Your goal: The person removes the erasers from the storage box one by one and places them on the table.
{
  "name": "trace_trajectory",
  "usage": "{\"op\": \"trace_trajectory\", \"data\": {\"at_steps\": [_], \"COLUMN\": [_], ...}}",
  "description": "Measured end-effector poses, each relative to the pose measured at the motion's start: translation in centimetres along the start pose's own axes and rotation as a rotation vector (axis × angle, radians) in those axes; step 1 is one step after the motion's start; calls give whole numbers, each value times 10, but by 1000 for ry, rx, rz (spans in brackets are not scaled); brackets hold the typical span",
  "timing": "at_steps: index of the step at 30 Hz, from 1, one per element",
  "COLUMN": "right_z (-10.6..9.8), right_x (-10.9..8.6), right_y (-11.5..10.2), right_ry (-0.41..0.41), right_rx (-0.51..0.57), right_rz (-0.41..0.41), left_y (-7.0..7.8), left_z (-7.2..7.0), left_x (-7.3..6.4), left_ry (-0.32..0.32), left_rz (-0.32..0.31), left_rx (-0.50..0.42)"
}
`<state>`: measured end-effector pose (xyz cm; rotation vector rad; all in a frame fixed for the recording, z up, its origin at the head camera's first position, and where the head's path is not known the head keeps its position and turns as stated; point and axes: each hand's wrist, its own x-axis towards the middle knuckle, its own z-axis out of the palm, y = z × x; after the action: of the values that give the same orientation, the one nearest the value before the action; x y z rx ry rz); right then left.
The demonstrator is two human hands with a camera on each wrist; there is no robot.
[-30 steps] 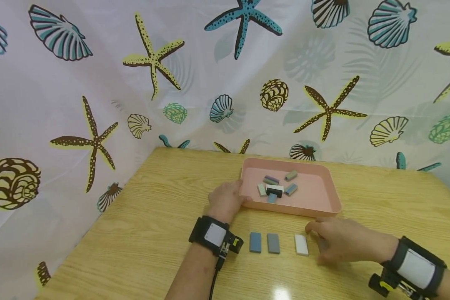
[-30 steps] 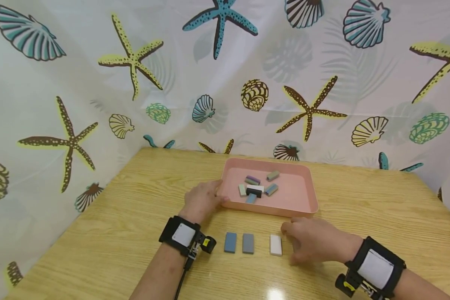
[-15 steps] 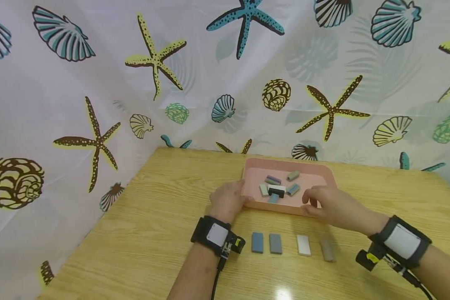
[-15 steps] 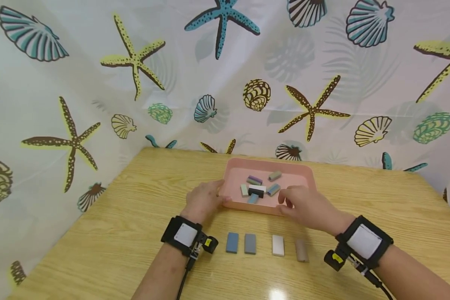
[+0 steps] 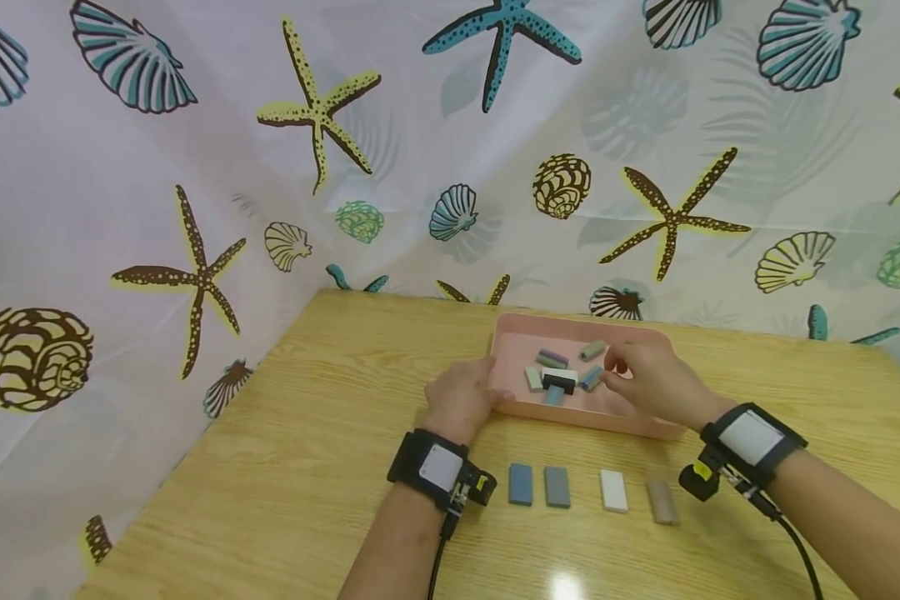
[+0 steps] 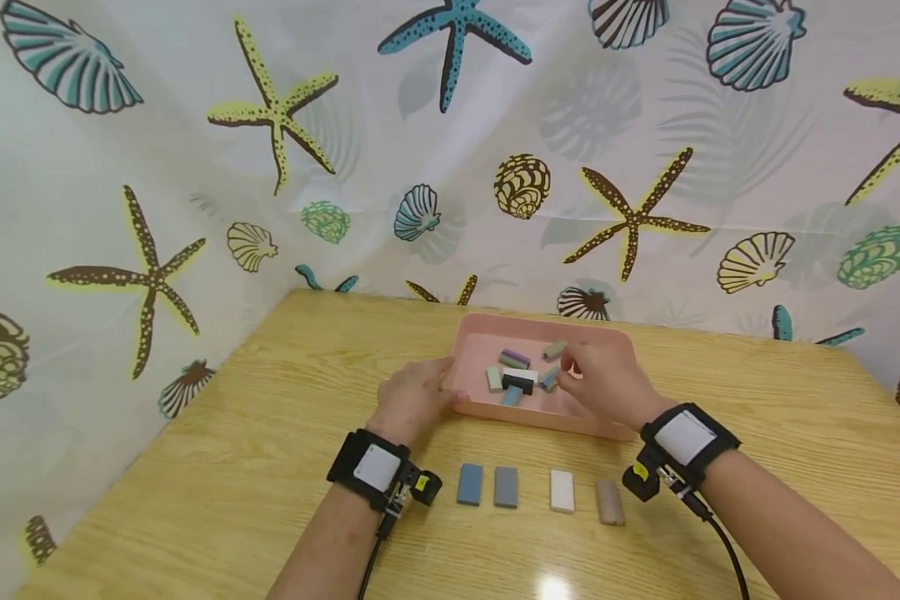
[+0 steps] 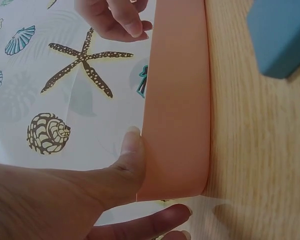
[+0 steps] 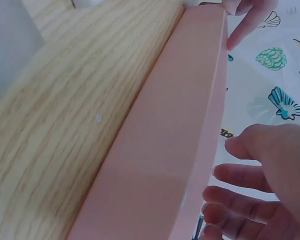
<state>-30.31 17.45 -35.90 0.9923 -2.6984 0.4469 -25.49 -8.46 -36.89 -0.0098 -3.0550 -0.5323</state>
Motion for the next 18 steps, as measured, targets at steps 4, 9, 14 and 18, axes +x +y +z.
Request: {"op": "trace_trajectory", "data": {"at_steps": [4,9,14,18], "right_z": [9,17,21,23], "right_x": [5,8,8,10], "right_y": [6,7,5,4], "right_ry": [114,104,-41,-90], "right_rx": [-97,-147,-44,-3], "right_rz": [-100,-64,73,144], "left_y": [0,1,1,0], "left_z": [0,-1,0,-1], "left_x": [-1,-2,-2,-2], "left_ry": [16,25,15,19], "left_rz": [12,15,12,11], "left_rx": [0,3,7,10]}}
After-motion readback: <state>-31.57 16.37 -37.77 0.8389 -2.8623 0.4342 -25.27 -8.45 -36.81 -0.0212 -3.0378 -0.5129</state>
